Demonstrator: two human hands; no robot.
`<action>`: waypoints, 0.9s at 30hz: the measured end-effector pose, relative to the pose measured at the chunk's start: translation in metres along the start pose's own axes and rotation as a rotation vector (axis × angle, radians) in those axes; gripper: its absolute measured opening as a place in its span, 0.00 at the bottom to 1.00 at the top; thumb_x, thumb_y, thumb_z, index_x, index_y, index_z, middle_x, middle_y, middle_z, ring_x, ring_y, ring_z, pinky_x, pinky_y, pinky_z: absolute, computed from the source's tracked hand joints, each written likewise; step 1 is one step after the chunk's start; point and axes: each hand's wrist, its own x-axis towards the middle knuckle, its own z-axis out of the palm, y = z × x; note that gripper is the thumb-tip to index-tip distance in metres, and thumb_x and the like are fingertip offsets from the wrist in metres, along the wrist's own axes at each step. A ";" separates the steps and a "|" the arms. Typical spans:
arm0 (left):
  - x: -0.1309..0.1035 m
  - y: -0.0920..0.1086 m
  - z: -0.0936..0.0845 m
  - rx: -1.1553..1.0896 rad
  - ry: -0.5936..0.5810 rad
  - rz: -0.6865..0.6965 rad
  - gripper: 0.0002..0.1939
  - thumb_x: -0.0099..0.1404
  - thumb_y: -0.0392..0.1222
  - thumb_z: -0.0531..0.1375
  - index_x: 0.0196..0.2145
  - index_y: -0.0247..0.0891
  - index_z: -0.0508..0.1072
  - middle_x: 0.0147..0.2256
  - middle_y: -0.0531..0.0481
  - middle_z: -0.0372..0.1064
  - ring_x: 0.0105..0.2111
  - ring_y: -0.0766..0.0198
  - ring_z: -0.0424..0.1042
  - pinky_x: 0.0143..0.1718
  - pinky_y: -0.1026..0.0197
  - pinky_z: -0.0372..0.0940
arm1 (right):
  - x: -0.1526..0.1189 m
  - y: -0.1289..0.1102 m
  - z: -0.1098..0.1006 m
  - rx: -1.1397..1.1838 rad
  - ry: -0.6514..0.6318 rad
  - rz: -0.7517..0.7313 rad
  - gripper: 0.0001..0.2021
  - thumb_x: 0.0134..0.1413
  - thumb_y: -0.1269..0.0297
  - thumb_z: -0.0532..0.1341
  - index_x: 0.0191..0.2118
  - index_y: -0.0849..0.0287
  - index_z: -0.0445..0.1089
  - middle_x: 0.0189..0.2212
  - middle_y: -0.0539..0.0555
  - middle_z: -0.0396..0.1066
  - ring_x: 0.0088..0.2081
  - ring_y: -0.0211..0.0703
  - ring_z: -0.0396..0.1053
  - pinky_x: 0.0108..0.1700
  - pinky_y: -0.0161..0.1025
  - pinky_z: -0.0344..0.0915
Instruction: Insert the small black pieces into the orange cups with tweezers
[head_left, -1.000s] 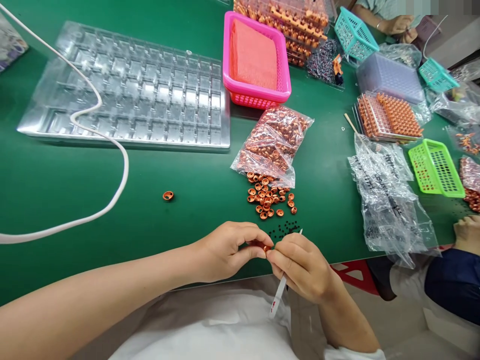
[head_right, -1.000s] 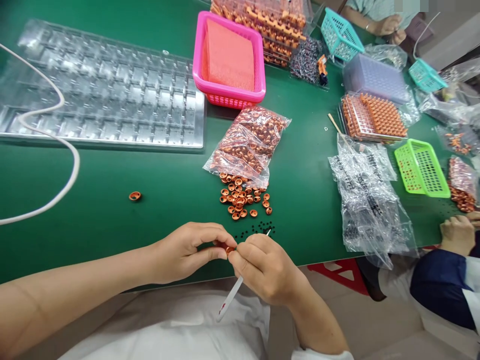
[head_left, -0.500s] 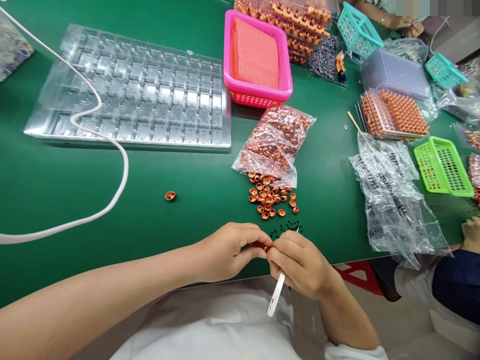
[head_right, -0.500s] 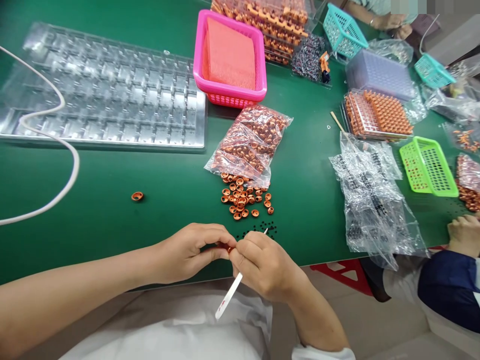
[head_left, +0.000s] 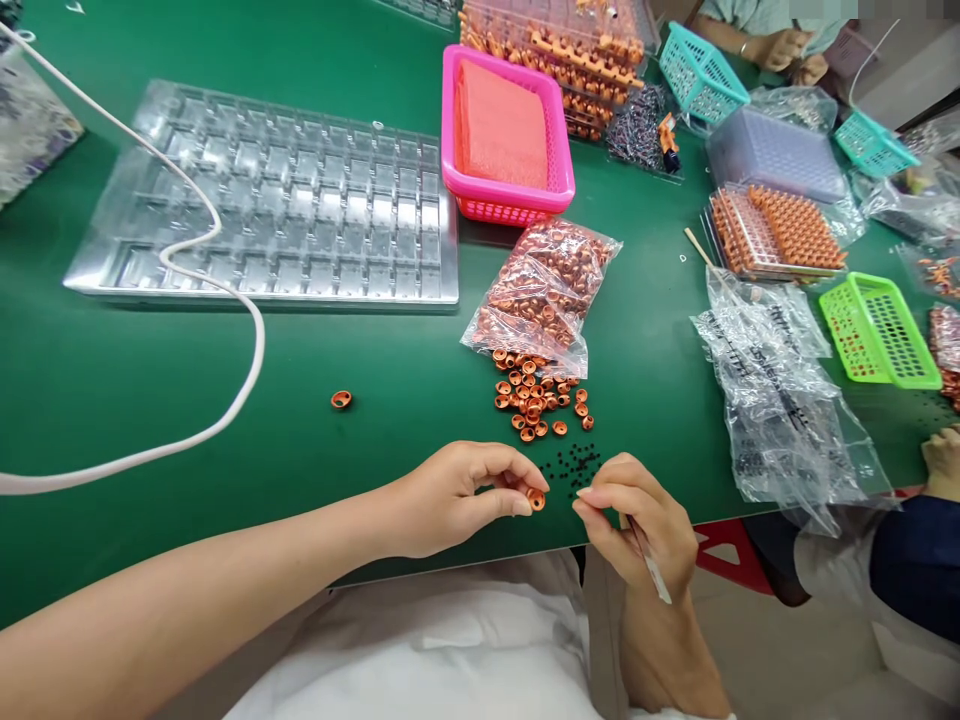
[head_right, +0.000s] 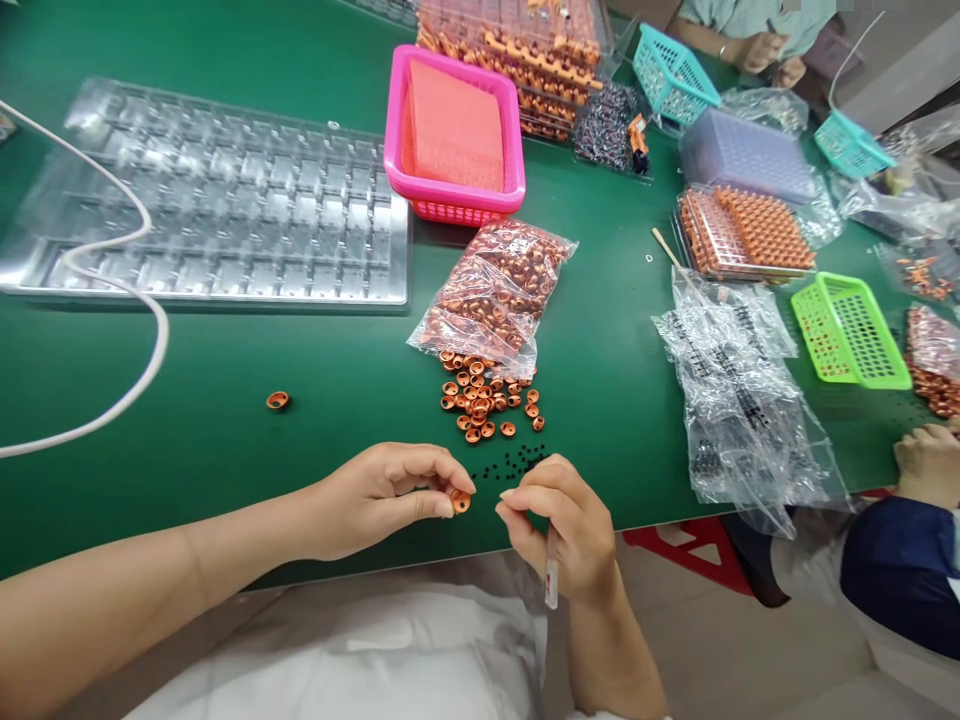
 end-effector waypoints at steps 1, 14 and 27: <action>0.000 0.000 0.000 0.002 0.000 0.002 0.09 0.66 0.42 0.62 0.41 0.34 0.78 0.38 0.45 0.80 0.38 0.61 0.77 0.44 0.60 0.72 | -0.001 -0.001 0.000 -0.005 0.016 0.005 0.18 0.55 0.85 0.66 0.46 0.57 0.73 0.33 0.52 0.71 0.33 0.39 0.68 0.33 0.40 0.69; -0.002 0.003 -0.010 0.542 0.052 0.155 0.09 0.72 0.36 0.58 0.44 0.36 0.78 0.40 0.45 0.79 0.38 0.61 0.78 0.41 0.62 0.71 | -0.012 -0.001 0.002 -0.066 0.143 0.086 0.15 0.55 0.82 0.66 0.43 0.54 0.75 0.31 0.50 0.71 0.31 0.40 0.68 0.32 0.41 0.69; -0.039 0.051 -0.065 1.353 0.230 -0.276 0.10 0.65 0.34 0.61 0.43 0.40 0.79 0.41 0.45 0.80 0.39 0.49 0.79 0.32 0.58 0.65 | -0.021 0.011 -0.006 -0.036 0.098 0.010 0.19 0.53 0.86 0.66 0.46 0.57 0.75 0.33 0.52 0.72 0.32 0.41 0.69 0.32 0.42 0.68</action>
